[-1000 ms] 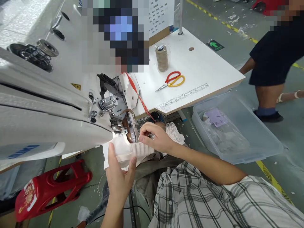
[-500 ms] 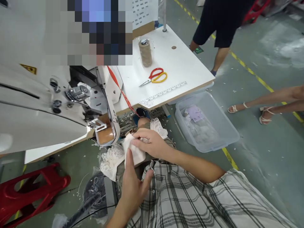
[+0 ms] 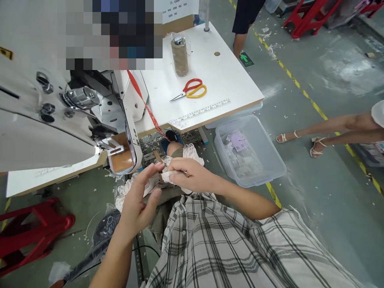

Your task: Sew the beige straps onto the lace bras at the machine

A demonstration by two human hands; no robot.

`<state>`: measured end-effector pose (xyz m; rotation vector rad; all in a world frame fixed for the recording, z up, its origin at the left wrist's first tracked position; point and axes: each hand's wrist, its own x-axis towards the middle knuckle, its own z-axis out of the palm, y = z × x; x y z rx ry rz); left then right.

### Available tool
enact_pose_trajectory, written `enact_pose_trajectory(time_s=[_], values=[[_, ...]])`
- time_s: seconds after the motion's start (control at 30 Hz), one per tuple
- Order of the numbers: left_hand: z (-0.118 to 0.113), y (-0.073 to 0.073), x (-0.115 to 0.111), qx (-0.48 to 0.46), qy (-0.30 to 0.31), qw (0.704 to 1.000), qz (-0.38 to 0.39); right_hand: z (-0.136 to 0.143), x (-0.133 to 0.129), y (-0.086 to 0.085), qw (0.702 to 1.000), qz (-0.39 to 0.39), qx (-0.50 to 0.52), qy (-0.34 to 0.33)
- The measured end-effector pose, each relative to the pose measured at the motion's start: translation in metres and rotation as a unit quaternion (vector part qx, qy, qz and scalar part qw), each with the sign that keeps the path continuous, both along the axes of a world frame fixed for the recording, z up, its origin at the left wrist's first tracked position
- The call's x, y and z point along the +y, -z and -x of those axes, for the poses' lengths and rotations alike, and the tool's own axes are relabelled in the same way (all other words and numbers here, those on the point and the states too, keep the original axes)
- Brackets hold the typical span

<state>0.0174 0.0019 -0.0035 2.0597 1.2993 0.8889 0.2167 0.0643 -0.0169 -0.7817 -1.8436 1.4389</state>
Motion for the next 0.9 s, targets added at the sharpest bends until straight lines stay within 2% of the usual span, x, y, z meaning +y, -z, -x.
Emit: enact_pose_trajectory(time_s=[0.07, 0.17, 0.27, 0.37, 0.47, 0.67, 0.77, 0.83, 0.9], values=[[-0.002, -0.001, 0.006, 0.02, 0.021, 1.0, 0.001, -0.002, -0.001, 0.0, 0.998, -0.048, -0.03, -0.012], [0.0, 0.001, 0.012, 0.039, 0.001, 0.999, -0.026, -0.004, -0.002, 0.003, 0.983, -0.166, -0.076, -0.01], [0.004, 0.007, 0.012, 0.07, 0.023, 0.987, -0.146, -0.006, -0.002, 0.01, 0.944, -0.308, -0.118, 0.024], [0.006, 0.014, 0.011, 0.096, 0.05, 0.952, -0.285, -0.007, -0.003, 0.016, 0.913, -0.386, -0.13, 0.04], [0.007, 0.017, 0.009, 0.095, 0.044, 0.943, -0.316, -0.006, -0.005, 0.018, 0.898, -0.416, -0.137, 0.044], [0.011, 0.019, 0.009, 0.086, 0.046, 0.945, -0.313, -0.001, -0.005, 0.015, 0.893, -0.43, -0.117, 0.058], [0.013, 0.022, 0.007, 0.072, 0.035, 0.958, -0.274, -0.004, -0.002, 0.016, 0.907, -0.403, -0.113, 0.038], [0.01, 0.031, -0.001, 0.039, -0.03, 0.971, -0.234, -0.005, -0.001, 0.017, 0.941, -0.315, -0.117, 0.026], [0.001, 0.05, -0.014, 0.006, -0.111, 0.977, -0.184, 0.0, -0.004, 0.018, 0.985, -0.128, -0.09, 0.074]])
